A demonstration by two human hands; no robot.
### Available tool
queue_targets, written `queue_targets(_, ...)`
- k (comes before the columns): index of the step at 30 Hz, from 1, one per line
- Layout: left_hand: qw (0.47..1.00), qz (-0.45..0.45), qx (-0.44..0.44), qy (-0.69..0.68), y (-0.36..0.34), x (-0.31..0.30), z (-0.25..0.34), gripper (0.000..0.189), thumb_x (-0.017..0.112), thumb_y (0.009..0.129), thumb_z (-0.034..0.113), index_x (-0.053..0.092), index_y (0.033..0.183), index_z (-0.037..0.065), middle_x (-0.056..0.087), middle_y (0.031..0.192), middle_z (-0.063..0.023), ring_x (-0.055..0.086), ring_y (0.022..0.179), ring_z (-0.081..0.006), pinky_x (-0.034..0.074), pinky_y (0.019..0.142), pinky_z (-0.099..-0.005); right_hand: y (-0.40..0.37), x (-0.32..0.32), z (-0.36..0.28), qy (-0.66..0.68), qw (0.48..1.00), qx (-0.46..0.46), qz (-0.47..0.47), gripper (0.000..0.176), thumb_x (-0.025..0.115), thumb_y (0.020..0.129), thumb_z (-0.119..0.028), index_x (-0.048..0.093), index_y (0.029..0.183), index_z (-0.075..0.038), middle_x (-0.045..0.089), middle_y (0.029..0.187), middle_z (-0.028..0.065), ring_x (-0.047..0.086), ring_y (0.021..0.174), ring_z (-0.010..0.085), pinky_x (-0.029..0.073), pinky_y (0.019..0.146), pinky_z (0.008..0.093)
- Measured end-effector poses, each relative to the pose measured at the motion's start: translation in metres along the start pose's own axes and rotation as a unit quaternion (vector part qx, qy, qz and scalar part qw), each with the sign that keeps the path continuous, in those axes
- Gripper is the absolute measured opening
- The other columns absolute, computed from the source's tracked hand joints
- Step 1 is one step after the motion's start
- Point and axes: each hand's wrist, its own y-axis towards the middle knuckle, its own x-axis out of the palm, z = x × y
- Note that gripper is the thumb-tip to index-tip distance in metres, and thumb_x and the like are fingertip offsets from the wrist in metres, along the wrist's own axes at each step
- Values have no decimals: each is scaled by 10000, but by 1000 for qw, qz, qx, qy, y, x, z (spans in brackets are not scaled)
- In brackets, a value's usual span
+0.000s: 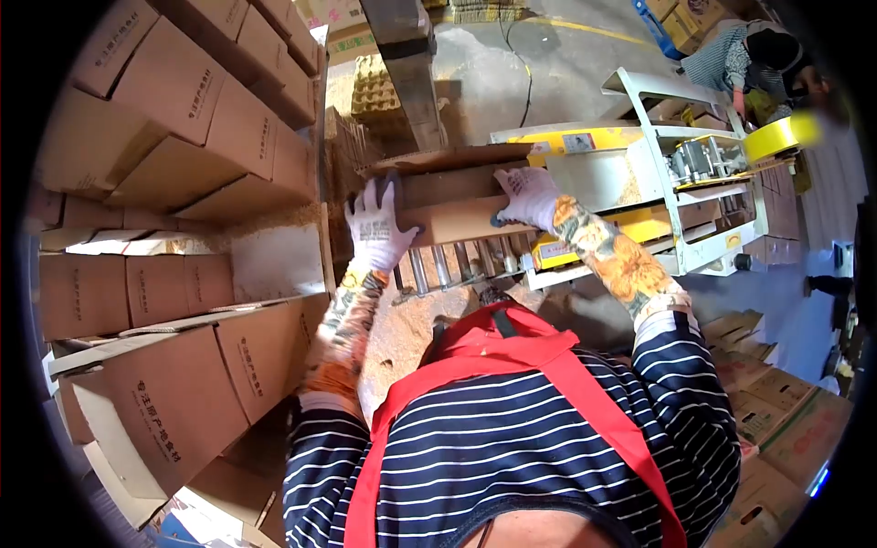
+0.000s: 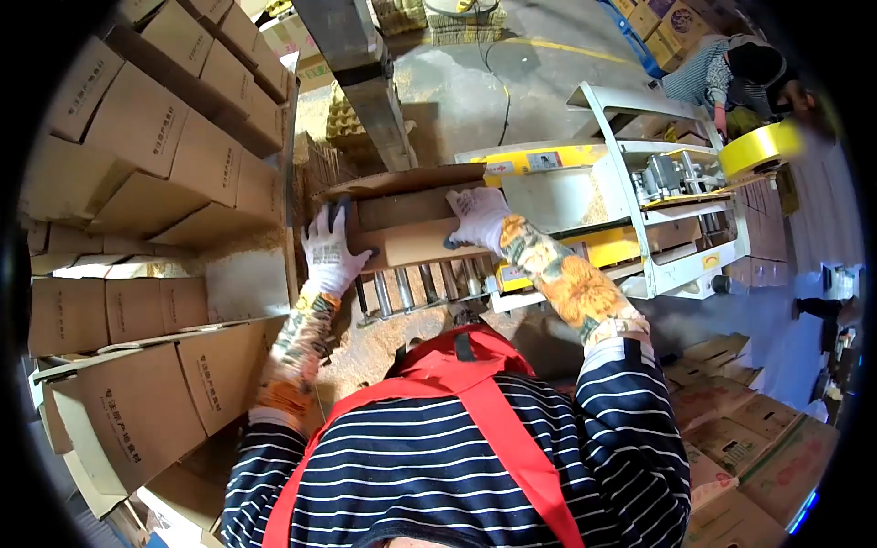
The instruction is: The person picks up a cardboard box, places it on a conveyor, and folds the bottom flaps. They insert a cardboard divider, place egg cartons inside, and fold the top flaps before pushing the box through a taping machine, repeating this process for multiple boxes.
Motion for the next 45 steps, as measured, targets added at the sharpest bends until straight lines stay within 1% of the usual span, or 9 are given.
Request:
queue_targets(7, 891, 50, -187, -411, -5, 72, -10, 1377, 892, 583, 509, 68, 1543, -34, 122, 1575, -316, 197, 1467, -405, 243, 1199, -394, 6, -41, -44, -80, 941, -78, 320, 732, 588, 888, -515, 420, 1445, -70, 485, 1396, 201, 372, 1368, 374, 240, 1155, 516)
queue_targets(12, 905, 153, -209, -337, -22, 93, -5, 1372, 879, 585, 558, 103, 1528, -68, 123, 1572, -333, 161, 1457, -473, 176, 1204, -488, -4, 52, -52, 0, 988, -103, 118, 777, 545, 890, -545, 402, 1444, -19, 393, 1490, 222, 316, 1412, 393, 184, 1196, 501)
queue_targets(16, 985, 98, -103, -93, -26, 66, -3, 1022, 848, 647, 531, 432, 1467, 85, 255, 1531, -341, 255, 1425, -482, 179, 1194, -527, -14, 74, -51, 31, 970, -92, 224, 756, 640, 817, -508, 492, 1364, -8, 443, 1436, 230, 394, 1349, 399, 255, 1163, 519)
queue_targets(21, 889, 64, -10, -454, -1, 87, 41, 637, 747, 760, 414, 600, 1299, 107, 420, 1424, -270, 425, 1295, -436, 362, 1095, -506, -38, 83, -15, -48, 943, -96, 314, 673, 674, 784, -467, 556, 1258, -3, 535, 1307, 211, 463, 1262, 365, 313, 1121, 511)
queue_targets(23, 961, 216, 60, -161, 3, 131, 71, 526, 653, 788, 377, 601, 1248, 127, 462, 1387, -212, 441, 1288, -393, 383, 1048, -537, -37, 82, 2, -90, 976, -30, 197, 675, 690, 764, -429, 546, 1272, -7, 506, 1329, 236, 422, 1295, 411, 272, 1139, 556)
queue_targets(25, 979, -12, 37, -200, 6, 49, 88, 478, 636, 792, 317, 593, 1235, 142, 425, 1445, -223, 424, 1323, -397, 310, 1093, -601, -31, 31, -30, -91, 978, 1, 189, 780, 710, 733, -415, 494, 1380, -39, 461, 1393, 253, 382, 1328, 451, 201, 1157, 605)
queue_targets(32, 751, 126, -89, -642, -200, 25, 40, 620, 612, 877, 298, 434, 1432, 86, 405, 1456, -242, 409, 1330, -425, 301, 1128, -527, -88, -188, -308, 295, 683, -582, 329, 700, 712, 804, -438, 562, 1290, 42, 525, 1337, 243, 496, 1240, 420, 337, 1079, 537)
queue_targets(39, 635, 559, -324, -425, -276, 4, 21, 770, 712, 836, 207, 341, 1486, 26, 359, 1478, -270, 371, 1353, -450, 286, 1149, -482, -162, -214, -479, 256, 643, -576, 434, 366, 741, 755, -282, 664, 1030, -52, 673, 1077, 113, 590, 1107, 288, 353, 1065, 510)
queue_targets(45, 685, 580, -409, -166, -274, -101, -29, 847, 768, 793, 185, 318, 1484, -9, 339, 1475, -276, 359, 1358, -444, 287, 1149, -465, -187, -235, -438, 341, 568, -561, 496, 288, 722, 742, -101, 664, 1009, -12, 687, 982, 125, 655, 971, 302, 421, 1010, 474)
